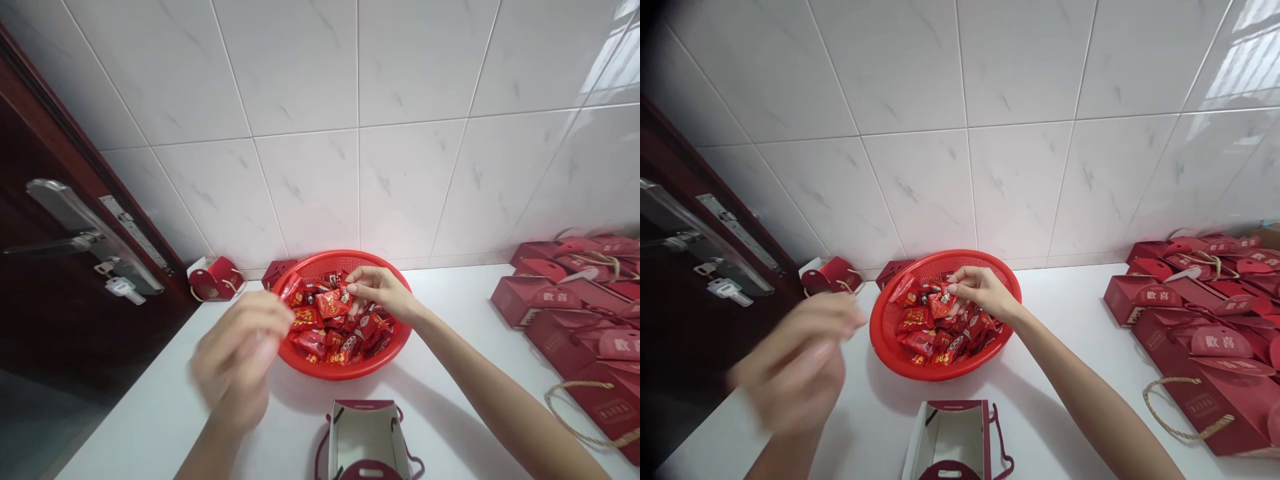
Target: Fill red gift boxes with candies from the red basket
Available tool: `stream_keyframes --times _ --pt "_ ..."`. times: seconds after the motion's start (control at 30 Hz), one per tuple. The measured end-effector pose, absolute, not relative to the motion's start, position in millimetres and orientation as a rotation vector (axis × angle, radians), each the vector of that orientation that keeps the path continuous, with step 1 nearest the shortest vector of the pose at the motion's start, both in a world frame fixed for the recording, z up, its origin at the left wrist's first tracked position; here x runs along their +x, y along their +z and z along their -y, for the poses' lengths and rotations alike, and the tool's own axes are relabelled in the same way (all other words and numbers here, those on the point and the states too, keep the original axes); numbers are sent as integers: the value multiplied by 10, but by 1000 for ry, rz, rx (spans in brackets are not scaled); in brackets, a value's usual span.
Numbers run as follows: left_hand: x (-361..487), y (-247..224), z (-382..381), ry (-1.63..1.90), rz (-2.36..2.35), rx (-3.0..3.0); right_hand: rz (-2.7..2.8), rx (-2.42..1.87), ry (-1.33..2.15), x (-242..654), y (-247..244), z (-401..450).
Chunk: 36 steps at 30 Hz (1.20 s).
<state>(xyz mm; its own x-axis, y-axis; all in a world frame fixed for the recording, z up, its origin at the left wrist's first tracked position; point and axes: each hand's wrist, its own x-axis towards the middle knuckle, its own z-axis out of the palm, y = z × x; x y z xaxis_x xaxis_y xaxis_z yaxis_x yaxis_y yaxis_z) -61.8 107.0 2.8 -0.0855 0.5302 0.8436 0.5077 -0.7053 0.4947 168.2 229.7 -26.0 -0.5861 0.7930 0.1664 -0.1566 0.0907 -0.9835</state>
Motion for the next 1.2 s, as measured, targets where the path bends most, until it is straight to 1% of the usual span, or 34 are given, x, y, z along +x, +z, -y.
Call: stream_keyframes --times 0.13,0.23,0.33,0.7,0.8,0.9,1.0,1.07,1.13,1.2 --pt "-400 -11 -1585 1462 -1295 1922 1554 -613 1562 1616 -192 -2187" --pt "-306 -100 -1703 1256 -1254 1825 1537 -603 1503 1602 -177 -2154" --pt "-253 -171 -1737 1204 -1246 1781 1517 -616 1443 1607 -186 -2144" --pt "-170 -304 -1926 1260 -1301 1796 1493 -723 1396 1686 -350 -2211" --pt "-182 -339 -1985 1160 -1337 1841 1581 -815 1285 1723 -393 -2255" --pt "-236 -346 -2005 848 -1399 1951 1727 -952 1099 1773 -459 -2322" --pt "-281 -351 -1980 379 -1339 2122 1856 -1085 946 1810 -542 -2393" --pt "-287 -361 -1953 119 -1318 2185 1921 -1149 908 1821 -583 -2421" --pt "-278 -377 -1930 -24 -1366 2182 1986 -1171 897 1827 -598 -2429" --pt "-265 -393 -1916 -65 -1416 2164 2072 -1146 881 1835 -585 -2418"
